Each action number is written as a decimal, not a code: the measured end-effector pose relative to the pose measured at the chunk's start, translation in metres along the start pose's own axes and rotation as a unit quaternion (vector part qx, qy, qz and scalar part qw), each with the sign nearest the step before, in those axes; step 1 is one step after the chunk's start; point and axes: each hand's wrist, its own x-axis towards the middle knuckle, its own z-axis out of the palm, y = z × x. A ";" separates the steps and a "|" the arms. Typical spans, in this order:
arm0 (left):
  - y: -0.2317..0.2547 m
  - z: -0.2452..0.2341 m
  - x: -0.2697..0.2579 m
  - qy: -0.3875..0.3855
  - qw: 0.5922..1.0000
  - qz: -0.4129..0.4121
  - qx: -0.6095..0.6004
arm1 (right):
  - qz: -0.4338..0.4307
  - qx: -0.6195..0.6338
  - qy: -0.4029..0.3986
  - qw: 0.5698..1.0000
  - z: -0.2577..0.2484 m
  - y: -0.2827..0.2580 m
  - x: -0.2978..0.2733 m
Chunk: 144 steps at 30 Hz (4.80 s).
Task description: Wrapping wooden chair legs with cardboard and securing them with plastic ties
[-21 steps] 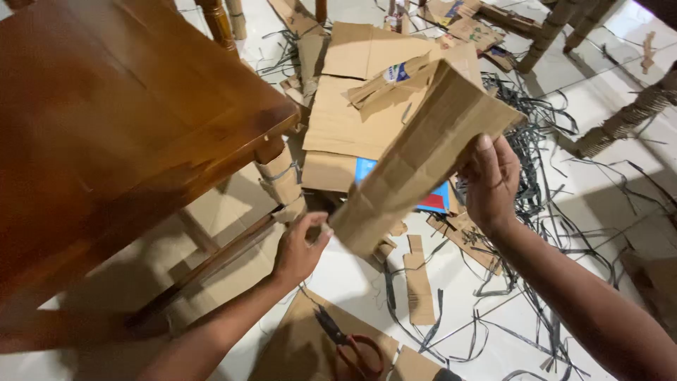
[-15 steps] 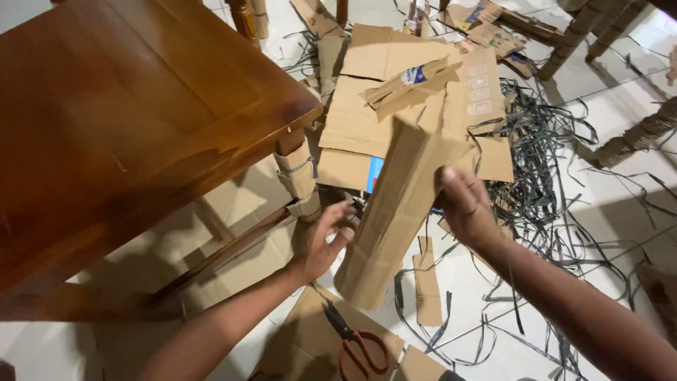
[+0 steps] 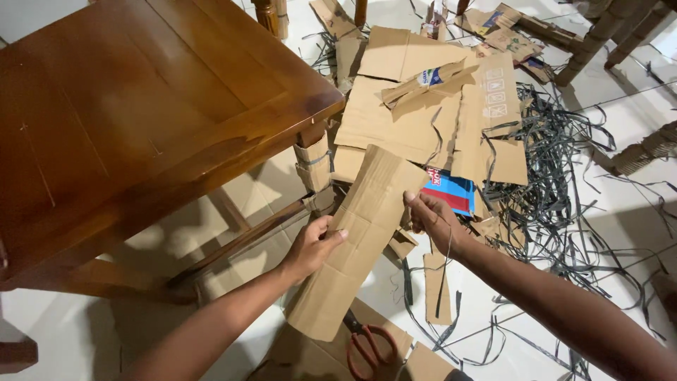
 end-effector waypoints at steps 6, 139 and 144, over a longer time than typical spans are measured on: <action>-0.016 -0.014 -0.002 -0.026 0.999 0.007 0.019 | 0.004 -0.025 -0.029 0.999 0.015 -0.008 -0.019; -0.174 -0.278 -0.086 0.560 0.816 0.033 0.137 | -0.154 -0.446 -0.184 0.862 0.399 0.048 -0.025; -0.151 -0.277 -0.096 0.509 0.808 0.211 0.206 | -0.136 -0.434 -0.174 0.873 0.455 0.053 -0.083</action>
